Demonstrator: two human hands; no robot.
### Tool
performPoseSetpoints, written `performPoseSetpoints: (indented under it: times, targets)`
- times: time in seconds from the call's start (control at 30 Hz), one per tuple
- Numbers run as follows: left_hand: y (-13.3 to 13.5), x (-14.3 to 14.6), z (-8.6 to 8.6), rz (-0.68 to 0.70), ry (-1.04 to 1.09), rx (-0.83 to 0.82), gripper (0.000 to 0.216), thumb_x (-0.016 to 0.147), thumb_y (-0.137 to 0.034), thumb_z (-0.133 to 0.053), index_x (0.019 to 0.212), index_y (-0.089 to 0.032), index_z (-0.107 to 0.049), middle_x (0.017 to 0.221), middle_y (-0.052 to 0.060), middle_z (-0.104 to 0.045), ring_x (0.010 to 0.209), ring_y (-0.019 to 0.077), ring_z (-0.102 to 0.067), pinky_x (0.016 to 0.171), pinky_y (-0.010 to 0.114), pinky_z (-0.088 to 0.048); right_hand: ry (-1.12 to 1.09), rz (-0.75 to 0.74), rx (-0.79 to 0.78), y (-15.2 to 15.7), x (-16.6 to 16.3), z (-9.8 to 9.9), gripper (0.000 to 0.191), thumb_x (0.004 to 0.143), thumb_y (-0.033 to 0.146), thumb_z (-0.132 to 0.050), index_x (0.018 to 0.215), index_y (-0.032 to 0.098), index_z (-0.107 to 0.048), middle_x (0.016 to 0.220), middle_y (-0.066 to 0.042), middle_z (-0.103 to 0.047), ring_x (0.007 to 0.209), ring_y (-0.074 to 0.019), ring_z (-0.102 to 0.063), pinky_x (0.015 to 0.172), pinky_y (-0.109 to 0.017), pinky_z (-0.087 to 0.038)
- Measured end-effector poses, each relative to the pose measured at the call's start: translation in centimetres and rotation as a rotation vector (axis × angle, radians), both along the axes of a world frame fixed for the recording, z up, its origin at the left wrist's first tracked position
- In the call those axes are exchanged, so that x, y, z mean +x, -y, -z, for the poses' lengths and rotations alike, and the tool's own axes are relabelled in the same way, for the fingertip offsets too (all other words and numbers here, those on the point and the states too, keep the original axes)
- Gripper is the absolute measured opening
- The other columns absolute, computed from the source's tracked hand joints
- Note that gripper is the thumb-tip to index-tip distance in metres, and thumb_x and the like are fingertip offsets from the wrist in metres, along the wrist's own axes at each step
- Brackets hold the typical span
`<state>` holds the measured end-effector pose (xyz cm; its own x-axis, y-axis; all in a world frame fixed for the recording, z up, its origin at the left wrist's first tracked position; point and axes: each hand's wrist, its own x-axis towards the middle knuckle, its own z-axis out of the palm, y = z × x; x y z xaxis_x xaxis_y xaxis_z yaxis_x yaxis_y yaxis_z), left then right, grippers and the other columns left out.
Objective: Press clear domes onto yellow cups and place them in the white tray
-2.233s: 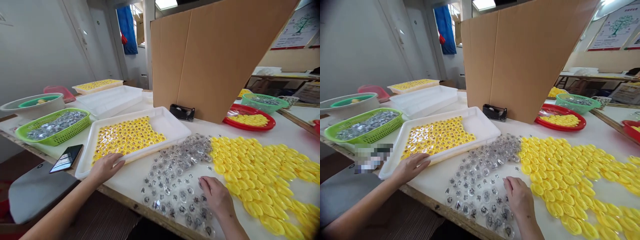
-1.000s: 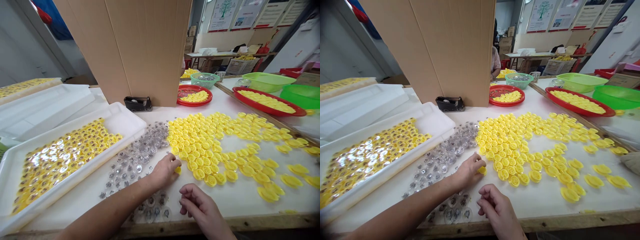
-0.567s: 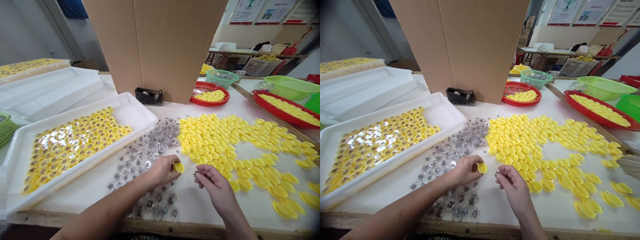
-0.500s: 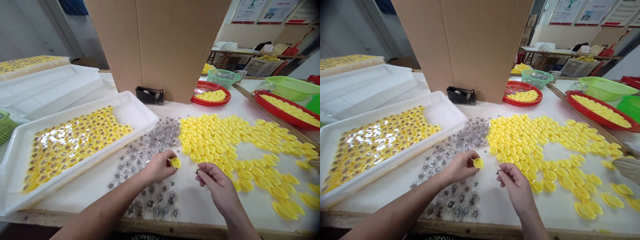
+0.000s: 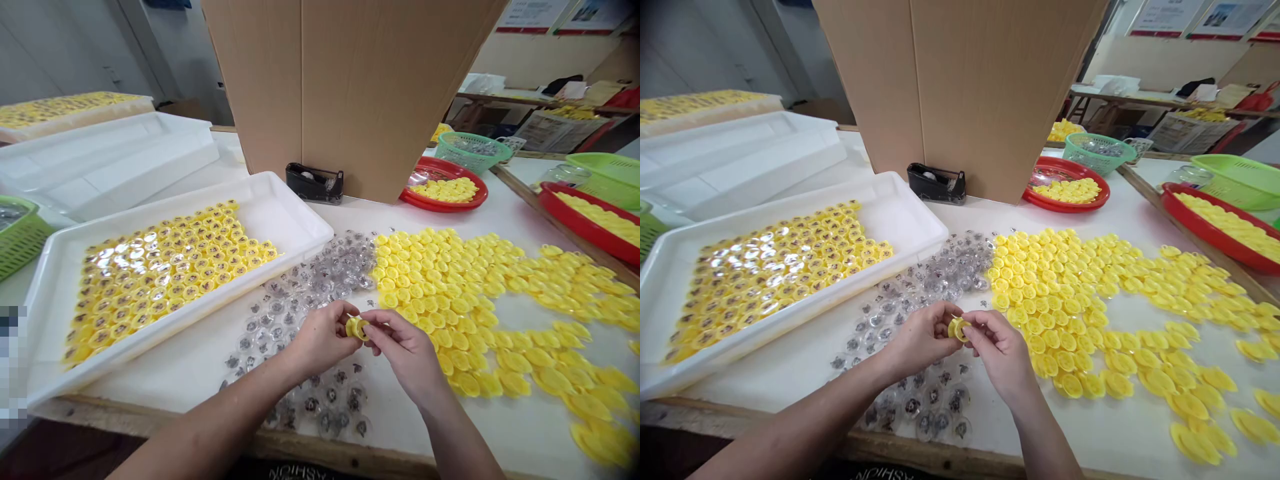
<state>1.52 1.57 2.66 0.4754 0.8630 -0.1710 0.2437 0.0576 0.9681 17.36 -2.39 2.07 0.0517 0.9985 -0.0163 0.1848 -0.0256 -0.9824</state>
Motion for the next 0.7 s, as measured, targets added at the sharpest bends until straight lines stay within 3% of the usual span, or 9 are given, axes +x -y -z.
performPoseSetpoints:
  times: [0.13,0.27,0.4,0.53,0.7]
  targets:
    - [0.4,0.0,0.4,0.04,0.089,-0.009,0.03,0.069,-0.013,-0.059,0.099,-0.016,-0.06,0.085,0.004,-0.067,0.071,0.0143,-0.063,0.06,0.023,-0.047,0.102,0.052,0.05,0.7,0.4,0.3,0.016,0.083,0.034,-0.062,0.095,0.025,-0.067,0.087,-0.001,-0.062,0.064,-0.0113,-0.057,0.056,-0.025,-0.049]
    - [0.6,0.3,0.9,0.024,0.301,-0.171,0.03,0.071,-0.012,-0.062,0.101,-0.015,-0.059,0.085,0.004,-0.068,0.071,0.0127,-0.064,0.062,0.023,-0.049,0.123,0.095,0.078,1.2,0.6,0.1,0.014,0.082,0.032,-0.063,0.095,0.028,-0.067,0.084,0.001,-0.063,0.061,-0.0094,-0.057,0.055,-0.023,-0.051]
    - [0.8,0.6,0.9,-0.044,0.288,-0.307,0.03,0.073,-0.014,-0.062,0.103,-0.015,-0.058,0.077,0.003,-0.067,0.064,0.012,-0.064,0.063,0.027,-0.053,0.089,0.157,0.09,1.6,0.1,0.1,0.013,0.081,0.03,-0.066,0.093,0.028,-0.067,0.08,0.003,-0.063,0.059,-0.0083,-0.058,0.056,-0.021,-0.053]
    - [1.3,0.6,0.7,-0.077,0.156,-0.13,0.035,0.076,-0.014,-0.058,0.11,-0.019,-0.059,0.083,0.003,-0.069,0.067,0.0134,-0.066,0.062,0.026,-0.052,0.05,0.228,0.106,2.1,-0.7,0.3,0.016,0.083,0.029,-0.064,0.099,0.03,-0.065,0.084,0.003,-0.062,0.058,-0.0076,-0.06,0.057,-0.021,-0.055]
    - [1.6,0.6,0.3,-0.065,0.062,0.032,0.037,0.077,-0.011,-0.05,0.112,-0.019,-0.061,0.081,0.001,-0.071,0.072,0.014,-0.067,0.066,0.025,-0.051,0.273,0.13,0.215,2.4,-0.7,-0.4,0.019,0.089,0.024,-0.055,0.105,0.029,-0.064,0.098,-0.001,-0.058,0.068,-0.009,-0.062,0.061,-0.023,-0.055]
